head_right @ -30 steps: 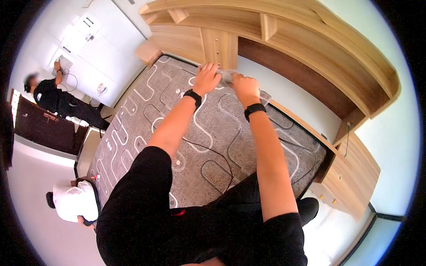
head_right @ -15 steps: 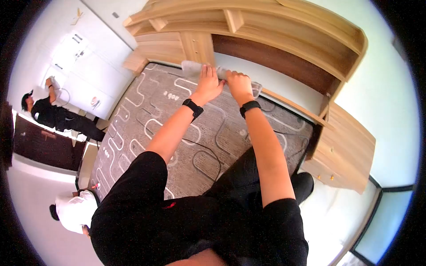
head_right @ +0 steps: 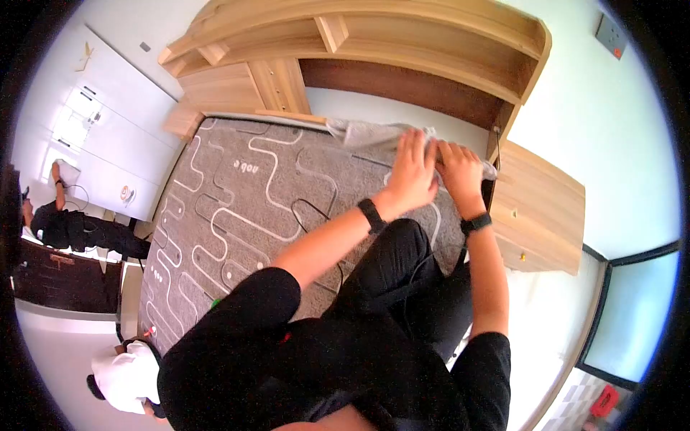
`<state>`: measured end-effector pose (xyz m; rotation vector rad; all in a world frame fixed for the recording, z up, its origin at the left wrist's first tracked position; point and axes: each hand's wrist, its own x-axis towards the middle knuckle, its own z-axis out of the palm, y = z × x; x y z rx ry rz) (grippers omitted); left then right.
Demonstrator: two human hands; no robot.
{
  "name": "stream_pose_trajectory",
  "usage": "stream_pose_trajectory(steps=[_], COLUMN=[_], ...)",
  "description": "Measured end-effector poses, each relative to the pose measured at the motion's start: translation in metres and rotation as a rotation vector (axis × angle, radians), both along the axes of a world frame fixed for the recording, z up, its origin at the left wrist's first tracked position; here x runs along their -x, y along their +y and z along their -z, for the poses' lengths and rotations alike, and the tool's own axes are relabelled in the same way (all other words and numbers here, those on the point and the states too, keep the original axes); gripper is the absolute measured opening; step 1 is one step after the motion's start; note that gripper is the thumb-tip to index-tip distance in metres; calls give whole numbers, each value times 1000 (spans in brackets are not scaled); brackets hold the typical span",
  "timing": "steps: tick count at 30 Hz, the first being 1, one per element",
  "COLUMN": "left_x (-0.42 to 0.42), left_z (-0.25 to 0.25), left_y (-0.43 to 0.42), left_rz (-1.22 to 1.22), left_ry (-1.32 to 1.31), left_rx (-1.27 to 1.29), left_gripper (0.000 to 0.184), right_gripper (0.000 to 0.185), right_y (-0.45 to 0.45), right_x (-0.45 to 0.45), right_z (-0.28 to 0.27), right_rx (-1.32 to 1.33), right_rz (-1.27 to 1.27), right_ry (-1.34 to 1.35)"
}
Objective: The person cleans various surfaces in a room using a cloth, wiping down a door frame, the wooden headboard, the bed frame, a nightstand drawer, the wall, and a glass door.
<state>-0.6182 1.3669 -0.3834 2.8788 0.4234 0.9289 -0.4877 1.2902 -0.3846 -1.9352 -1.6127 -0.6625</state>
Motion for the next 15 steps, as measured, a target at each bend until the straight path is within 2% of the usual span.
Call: stream_pose_trajectory(steps=[1, 3, 4, 5, 7, 13, 15], left_x=[0, 4, 8, 10, 15, 43, 46], left_z=[1, 7, 12, 18, 30, 10, 9], left_y=[2, 4, 4, 6, 16, 39, 49], left_rz=[-2, -94, -92, -92, -136, -161, -78], left_ry=[-8, 83, 91, 89, 14, 76, -17], left_rx=[-7, -179, -130, -117, -268, -210, -54], left_gripper=[75, 75, 75, 75, 75, 74, 73], right_gripper=[38, 39, 39, 39, 38, 39, 39], right_y=[-2, 1, -1, -2, 2, 21, 40], right_x=[-1, 1, 5, 7, 12, 29, 36], right_z=[-2, -3, -2, -2, -2, 0, 5], right_rx=[13, 30, 55, 68, 14, 3, 37], right_rz=[-2, 28, 62, 62, 95, 227, 227], right_ry=[0, 8, 20, 17, -6, -69, -107])
